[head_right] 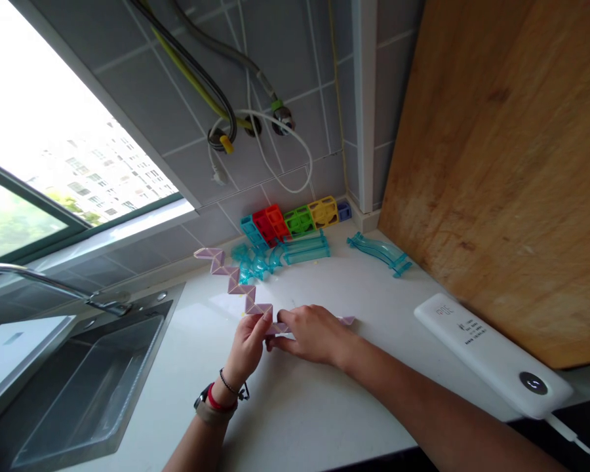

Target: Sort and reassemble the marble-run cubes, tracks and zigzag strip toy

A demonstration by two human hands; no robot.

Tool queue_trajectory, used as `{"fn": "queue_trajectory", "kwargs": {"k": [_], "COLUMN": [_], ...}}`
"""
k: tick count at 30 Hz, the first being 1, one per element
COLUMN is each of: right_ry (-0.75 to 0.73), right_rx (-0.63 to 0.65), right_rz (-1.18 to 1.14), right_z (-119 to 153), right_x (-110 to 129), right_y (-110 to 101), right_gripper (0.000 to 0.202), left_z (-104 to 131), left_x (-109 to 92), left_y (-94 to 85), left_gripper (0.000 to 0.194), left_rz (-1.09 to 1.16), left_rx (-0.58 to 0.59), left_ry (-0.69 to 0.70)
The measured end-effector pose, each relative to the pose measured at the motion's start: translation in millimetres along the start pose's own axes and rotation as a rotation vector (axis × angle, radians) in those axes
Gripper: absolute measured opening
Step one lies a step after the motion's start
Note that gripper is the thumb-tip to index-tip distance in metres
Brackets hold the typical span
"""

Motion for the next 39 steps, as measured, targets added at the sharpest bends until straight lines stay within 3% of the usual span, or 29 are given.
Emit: {"fn": "queue_trajectory", "kwargs": {"k": [4,17,21,28,31,34,39], "right_ry": [-0.012,0.055,0.060,-0.110,-0.193,-0.243,-0.187], "right_rx": [0.002,-0.177,-0.227,-0.157,-0.105,-0.090,-0.178], "right_rz": [-0.009,0.155,0.114,-0.235,-0.311,-0.344,-0.309], "right_z": [1.0,-1.6,-2.7,1.2,5.2,7.8,6.5], "right_x": [3.5,12.8,4.5,8.7,16.8,20.7,16.4], "right_y": [-0.3,7.3,1.3,-5.0,-8.6,-10.7,-9.8], "right_gripper": [0.032,0.023,0.026,0.032,0.029,0.029,0.033], "left_z": [4.2,4.4,0.2,3.8,9.0,10.5,4.5], "left_x": [-11.0,-13.9,-7.7,-18.5,-23.9,-23.1,-15.6], "left_y": [-4.7,-10.1,-8.1,2.2,5.4,7.2,4.0], "left_gripper": [0.057,0.057,0.042,0.044,0.043,0.040,0.039], "left_rz": [-0.140,-0.209,0.089,0.675,0.790,0.820,0.819], "left_rx": [-0.078,-0.298,-0.203,0.247,0.362,0.380,0.260], "left_ry": [0.119,0.078,0.000,-0.075,-0.059,-0.035,0.020]}}
Point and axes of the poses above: each hand's wrist, its own z-axis away from the middle knuckle, its own y-axis out of the palm, x = y × z, the point moved 5 cm from there along -z, towards the middle knuckle, and after that the axes turned 1 degree about y, right-handed, at the moved point
